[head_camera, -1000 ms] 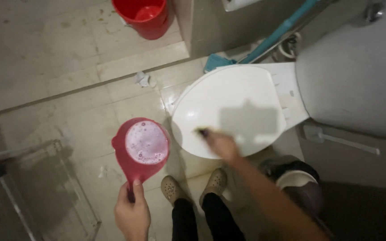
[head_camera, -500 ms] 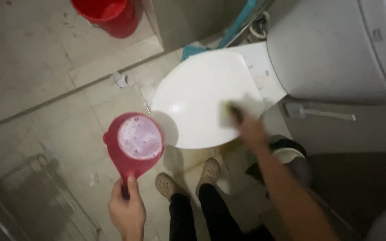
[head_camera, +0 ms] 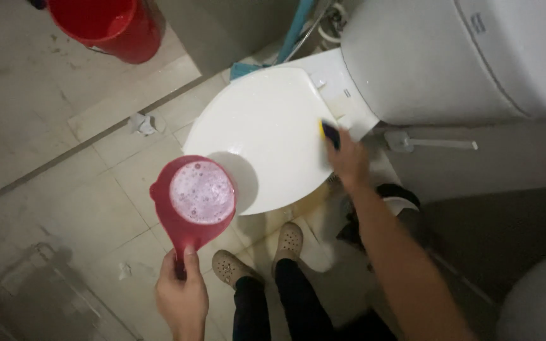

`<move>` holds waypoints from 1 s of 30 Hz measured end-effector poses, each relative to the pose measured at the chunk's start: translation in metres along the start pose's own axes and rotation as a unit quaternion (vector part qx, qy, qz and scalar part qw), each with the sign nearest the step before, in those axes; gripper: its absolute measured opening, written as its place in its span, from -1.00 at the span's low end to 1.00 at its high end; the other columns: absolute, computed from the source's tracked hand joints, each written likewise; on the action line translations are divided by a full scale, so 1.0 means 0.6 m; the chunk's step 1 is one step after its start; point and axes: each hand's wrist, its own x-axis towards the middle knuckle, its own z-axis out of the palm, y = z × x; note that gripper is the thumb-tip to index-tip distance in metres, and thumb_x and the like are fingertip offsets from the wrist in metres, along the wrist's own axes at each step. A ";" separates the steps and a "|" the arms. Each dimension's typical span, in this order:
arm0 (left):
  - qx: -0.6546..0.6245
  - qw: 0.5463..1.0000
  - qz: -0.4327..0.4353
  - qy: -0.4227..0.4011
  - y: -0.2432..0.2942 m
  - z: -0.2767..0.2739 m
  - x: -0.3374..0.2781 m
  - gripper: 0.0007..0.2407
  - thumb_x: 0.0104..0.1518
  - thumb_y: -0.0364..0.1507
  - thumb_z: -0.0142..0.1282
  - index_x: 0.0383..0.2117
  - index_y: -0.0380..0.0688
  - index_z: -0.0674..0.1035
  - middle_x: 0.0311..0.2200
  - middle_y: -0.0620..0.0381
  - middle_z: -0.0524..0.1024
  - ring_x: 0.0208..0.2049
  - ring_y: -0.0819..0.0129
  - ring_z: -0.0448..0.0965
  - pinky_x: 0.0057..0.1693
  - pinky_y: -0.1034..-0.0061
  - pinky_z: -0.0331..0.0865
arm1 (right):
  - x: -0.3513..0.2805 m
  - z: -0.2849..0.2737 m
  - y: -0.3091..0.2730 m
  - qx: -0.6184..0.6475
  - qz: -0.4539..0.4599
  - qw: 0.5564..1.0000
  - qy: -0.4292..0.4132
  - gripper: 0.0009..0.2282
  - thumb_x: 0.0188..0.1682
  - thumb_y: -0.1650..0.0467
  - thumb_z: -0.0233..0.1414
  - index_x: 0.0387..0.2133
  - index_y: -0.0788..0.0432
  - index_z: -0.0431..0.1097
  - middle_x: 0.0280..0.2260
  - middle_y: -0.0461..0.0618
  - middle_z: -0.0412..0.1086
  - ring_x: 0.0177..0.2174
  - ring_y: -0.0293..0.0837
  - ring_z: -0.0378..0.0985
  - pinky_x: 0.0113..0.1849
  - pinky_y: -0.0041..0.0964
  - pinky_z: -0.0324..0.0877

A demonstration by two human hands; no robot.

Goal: The person cleans a toilet in a bathroom. They first rinse a white container in the sink, then pour soapy water from a red bucket into a red scoop. Using a yellow sponge, they scrub the toilet tank and the toilet seat with the soapy water.

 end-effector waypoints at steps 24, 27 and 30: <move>-0.069 0.997 0.019 -0.029 0.100 0.060 0.018 -0.67 0.22 -0.20 0.14 -0.11 -0.23 0.64 -0.48 -0.01 0.64 -0.45 0.31 0.63 -0.22 0.41 0.46 | 0.123 0.032 0.006 -0.091 -0.170 0.976 0.101 -0.64 0.08 0.26 0.13 0.04 0.24 0.42 -0.32 0.26 0.55 -0.42 0.17 0.64 -0.33 0.05 0.50; -0.010 0.999 -0.007 -0.050 0.118 0.031 0.025 -0.68 0.18 -0.16 0.16 -0.15 -0.14 0.67 -0.47 0.00 0.67 -0.42 0.26 0.68 -0.20 0.36 0.46 | 0.012 0.016 0.073 -0.101 -0.088 0.989 0.057 -0.56 0.01 0.21 0.15 0.08 0.23 0.41 -0.34 0.29 0.54 -0.40 0.18 0.65 -0.32 -0.01 0.52; -0.011 0.999 0.003 -0.046 0.124 0.036 0.036 -0.67 0.14 -0.15 0.16 -0.14 -0.11 0.68 -0.47 -0.01 0.66 -0.43 0.21 0.70 -0.21 0.35 0.49 | 0.048 -0.012 0.008 -0.116 -0.111 0.984 0.078 -0.55 -0.07 0.28 0.17 0.07 0.27 0.43 -0.30 0.34 0.54 -0.45 0.25 0.61 -0.40 0.03 0.48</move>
